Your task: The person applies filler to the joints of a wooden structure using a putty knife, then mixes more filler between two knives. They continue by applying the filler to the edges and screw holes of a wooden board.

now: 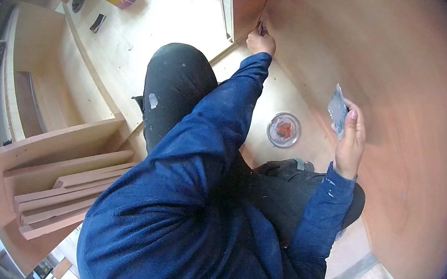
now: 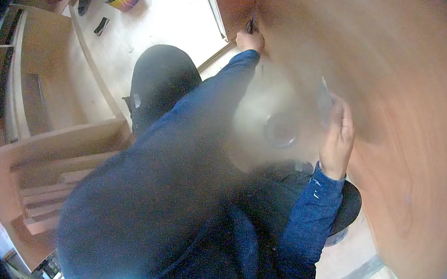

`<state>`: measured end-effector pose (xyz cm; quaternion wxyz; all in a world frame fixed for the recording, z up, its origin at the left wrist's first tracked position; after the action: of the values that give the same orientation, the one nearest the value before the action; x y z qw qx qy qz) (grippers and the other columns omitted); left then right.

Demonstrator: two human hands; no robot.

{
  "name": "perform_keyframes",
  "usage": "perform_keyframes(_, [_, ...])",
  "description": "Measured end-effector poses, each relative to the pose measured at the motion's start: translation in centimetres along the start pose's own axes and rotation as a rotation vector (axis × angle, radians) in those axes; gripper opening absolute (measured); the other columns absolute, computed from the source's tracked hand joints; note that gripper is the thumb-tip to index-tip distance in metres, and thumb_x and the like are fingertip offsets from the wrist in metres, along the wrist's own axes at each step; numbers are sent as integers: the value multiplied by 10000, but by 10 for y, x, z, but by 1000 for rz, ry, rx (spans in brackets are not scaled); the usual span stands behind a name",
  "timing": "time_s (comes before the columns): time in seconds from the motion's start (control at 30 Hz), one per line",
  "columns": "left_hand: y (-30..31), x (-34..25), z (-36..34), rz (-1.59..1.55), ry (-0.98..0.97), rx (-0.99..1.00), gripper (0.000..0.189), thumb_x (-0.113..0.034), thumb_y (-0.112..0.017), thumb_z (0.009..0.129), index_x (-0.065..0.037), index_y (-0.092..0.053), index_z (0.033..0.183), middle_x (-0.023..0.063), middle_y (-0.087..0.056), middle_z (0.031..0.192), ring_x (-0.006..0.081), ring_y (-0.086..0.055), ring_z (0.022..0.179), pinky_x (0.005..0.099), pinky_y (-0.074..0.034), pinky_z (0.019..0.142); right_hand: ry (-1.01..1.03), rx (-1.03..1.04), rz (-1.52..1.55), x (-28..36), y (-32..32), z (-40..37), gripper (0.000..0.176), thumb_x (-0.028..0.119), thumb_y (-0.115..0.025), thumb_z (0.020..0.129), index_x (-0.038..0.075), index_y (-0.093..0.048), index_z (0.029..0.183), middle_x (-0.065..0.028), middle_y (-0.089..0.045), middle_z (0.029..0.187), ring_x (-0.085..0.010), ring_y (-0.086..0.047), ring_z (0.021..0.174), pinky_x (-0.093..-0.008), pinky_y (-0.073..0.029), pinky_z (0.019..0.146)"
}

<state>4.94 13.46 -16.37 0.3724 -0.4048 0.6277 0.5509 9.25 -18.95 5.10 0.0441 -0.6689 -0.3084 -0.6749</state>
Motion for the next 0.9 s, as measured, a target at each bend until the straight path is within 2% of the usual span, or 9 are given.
perform_keyframes(0.1, [0,-4,0,19,-11,-3,313,-257,-655,795,-30,-699,1006,262,-663,937,422,-639,936,471,-499,825,-21,-2,6,1,-2,1,450,415,-397,1017,44,-597,1171,-48,-605,1077,-125,-559,959,-288,-468,780])
perform_keyframes(0.2, [-2,-11,-6,104,45,22,302,-183,-629,831,-103,-689,1115,248,-657,958,424,-638,912,469,-503,802,-43,7,-3,-3,1,2,436,410,-399,1020,54,-591,1183,-45,-609,1094,-136,-552,998,-306,-458,823])
perform_keyframes(0.37, [-11,-24,-13,-80,-124,25,353,-253,-643,822,-82,-667,1130,261,-664,920,421,-641,907,480,-510,796,-34,44,-21,1,-2,-1,435,404,-390,1026,53,-581,1198,-57,-608,1130,-162,-544,1049,-333,-446,881])
perform_keyframes(0.5, [-13,-42,-25,-16,-268,45,376,-231,-640,813,-115,-650,1170,232,-674,912,411,-647,887,463,-519,785,-45,26,-26,2,0,-5,449,408,-390,1025,41,-580,1199,-64,-605,1132,-163,-542,1046,-322,-440,893])
perform_keyframes(0.57, [-16,-48,-29,-93,-396,53,537,-65,-638,748,-62,-566,1280,259,-649,973,397,-645,928,432,-516,800,-55,14,-8,1,1,-6,449,410,-393,1024,42,-581,1198,-66,-604,1131,-163,-541,1045,-321,-439,894])
perform_keyframes(0.67, [-36,-35,-27,84,-451,98,564,-64,-644,734,-70,-557,1290,253,-652,948,407,-644,894,446,-516,781,-49,29,-16,2,1,-8,452,415,-393,1023,43,-581,1200,-69,-603,1127,-162,-541,1051,-328,-443,891])
perform_keyframes(0.77, [-32,-23,-31,210,-308,277,575,-70,-645,728,-75,-554,1296,253,-652,925,412,-643,871,454,-515,770,-18,25,-45,6,-4,-3,454,418,-389,1025,44,-582,1195,-68,-602,1127,-158,-540,1051,-328,-445,890])
perform_keyframes(0.83, [-23,-15,-34,205,-290,316,501,-82,-626,766,-73,-584,1264,263,-649,902,411,-646,865,457,-509,763,-13,39,-39,2,-7,2,458,420,-384,1026,40,-581,1191,-65,-602,1115,-153,-538,1047,-318,-443,887])
perform_keyframes(0.9, [-5,6,-30,-51,-253,146,205,-96,-619,726,-13,-688,901,255,-640,750,433,-641,770,489,-487,699,-4,56,-8,-5,-10,8,456,418,-383,1027,41,-582,1187,-63,-603,1110,-150,-537,1042,-311,-441,883])
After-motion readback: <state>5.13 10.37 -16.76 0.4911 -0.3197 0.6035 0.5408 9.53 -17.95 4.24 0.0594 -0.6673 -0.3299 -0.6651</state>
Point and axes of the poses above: each hand's wrist, its own z-axis towards the middle knuckle, its own y-axis out of the back of the hand, x = y × z, the point moved 10 cm from there along z, towards the middle knuckle
